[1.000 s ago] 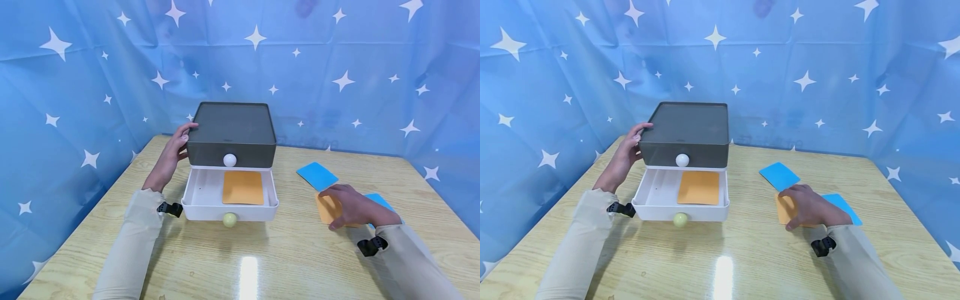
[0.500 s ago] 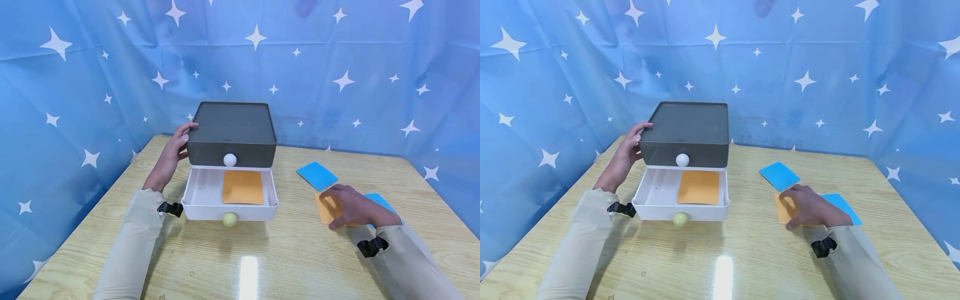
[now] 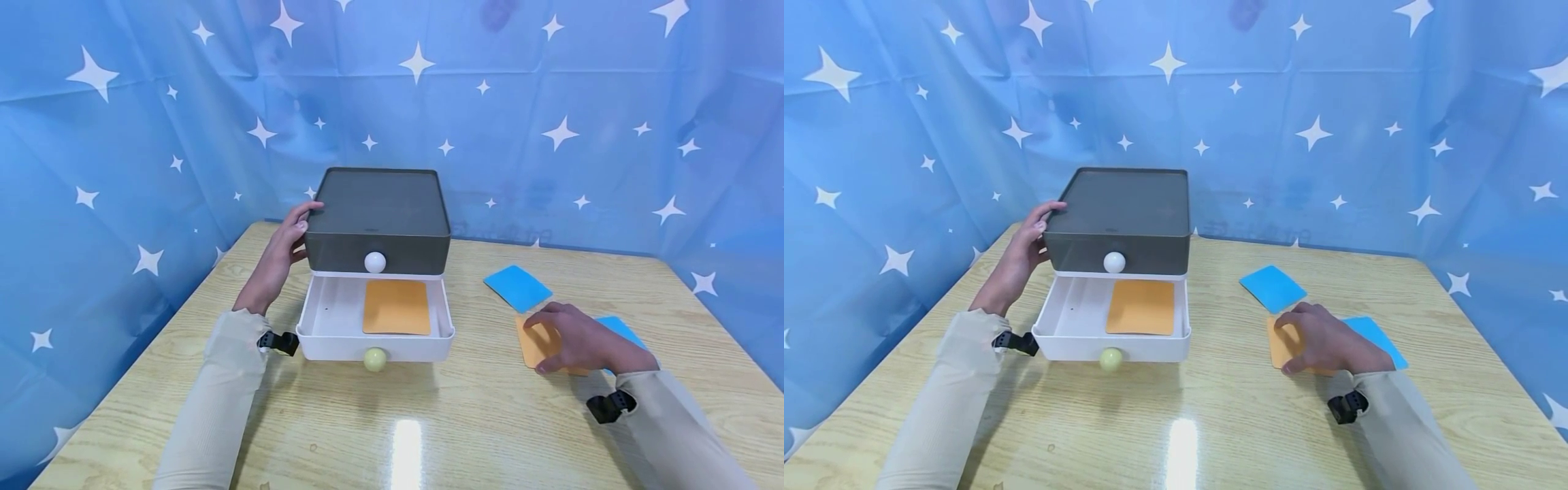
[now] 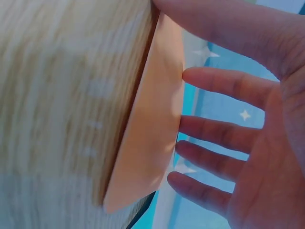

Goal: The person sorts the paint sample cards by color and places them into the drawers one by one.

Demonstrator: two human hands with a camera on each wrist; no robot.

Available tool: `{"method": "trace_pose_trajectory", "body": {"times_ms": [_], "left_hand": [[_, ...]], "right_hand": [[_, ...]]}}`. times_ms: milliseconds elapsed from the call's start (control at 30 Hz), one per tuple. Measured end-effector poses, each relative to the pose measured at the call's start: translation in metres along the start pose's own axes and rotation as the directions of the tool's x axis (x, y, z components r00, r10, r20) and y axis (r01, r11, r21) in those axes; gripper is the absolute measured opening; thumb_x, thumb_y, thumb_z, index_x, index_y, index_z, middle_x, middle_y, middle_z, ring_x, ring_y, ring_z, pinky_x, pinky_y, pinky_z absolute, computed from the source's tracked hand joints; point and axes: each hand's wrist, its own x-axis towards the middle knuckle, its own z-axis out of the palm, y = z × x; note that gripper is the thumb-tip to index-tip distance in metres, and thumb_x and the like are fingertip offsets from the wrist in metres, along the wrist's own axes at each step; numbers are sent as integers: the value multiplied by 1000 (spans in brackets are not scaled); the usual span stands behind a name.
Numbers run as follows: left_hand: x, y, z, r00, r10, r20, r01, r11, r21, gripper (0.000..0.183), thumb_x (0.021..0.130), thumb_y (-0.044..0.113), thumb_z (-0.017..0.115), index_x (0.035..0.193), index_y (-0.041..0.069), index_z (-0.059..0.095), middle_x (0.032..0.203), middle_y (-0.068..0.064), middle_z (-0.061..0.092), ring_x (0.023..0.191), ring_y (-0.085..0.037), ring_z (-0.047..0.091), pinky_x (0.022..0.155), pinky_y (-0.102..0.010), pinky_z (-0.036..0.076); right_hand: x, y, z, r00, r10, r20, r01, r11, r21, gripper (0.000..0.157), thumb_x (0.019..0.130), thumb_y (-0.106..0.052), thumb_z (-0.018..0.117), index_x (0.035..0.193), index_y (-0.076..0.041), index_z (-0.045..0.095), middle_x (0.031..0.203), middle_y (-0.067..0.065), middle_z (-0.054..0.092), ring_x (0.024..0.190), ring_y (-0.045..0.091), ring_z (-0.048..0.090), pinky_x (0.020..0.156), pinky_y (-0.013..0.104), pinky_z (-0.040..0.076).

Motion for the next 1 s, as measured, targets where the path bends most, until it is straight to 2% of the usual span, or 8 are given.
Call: {"method": "trace_pose_trajectory", "body": {"times_ms": [367,600,800,1000], "left_hand": [[0,0,0,1000,0,1,0,1000,7,49,106,41,28,153,29,37,163,-4,31,147,-33,37,117,-63,29],[0,1,0,1000,2,1,-2,1000,2,49,106,40,28,153,29,36,164,-3,29,147,-34,37,117,-63,29],[0,2,1,1000,-5,1,5,1000,-4,49,106,40,28,154,29,36,164,-2,29,147,-32,36,117,-62,29],[0,1,1,1000,-8,-3,8,1000,0,49,106,40,29,153,29,36,164,-2,29,148,-32,36,117,-62,29]], "right_hand": [[1,-7,-4,999,-8,-52,6,999,-38,63,74,-53,84,121,-14,68,126,14,63,114,38,60,88,56,52],[1,-21,-13,996,-19,-92,11,996,-83,59,74,-49,84,121,-16,68,122,10,65,110,32,62,86,51,53],[0,-35,-22,995,-23,-95,15,996,-83,59,76,-57,81,120,-20,68,122,7,65,109,29,62,86,49,53],[1,-47,-29,990,-64,-124,54,995,-87,56,76,-54,82,118,-21,69,116,2,65,102,20,61,82,42,51]]}}
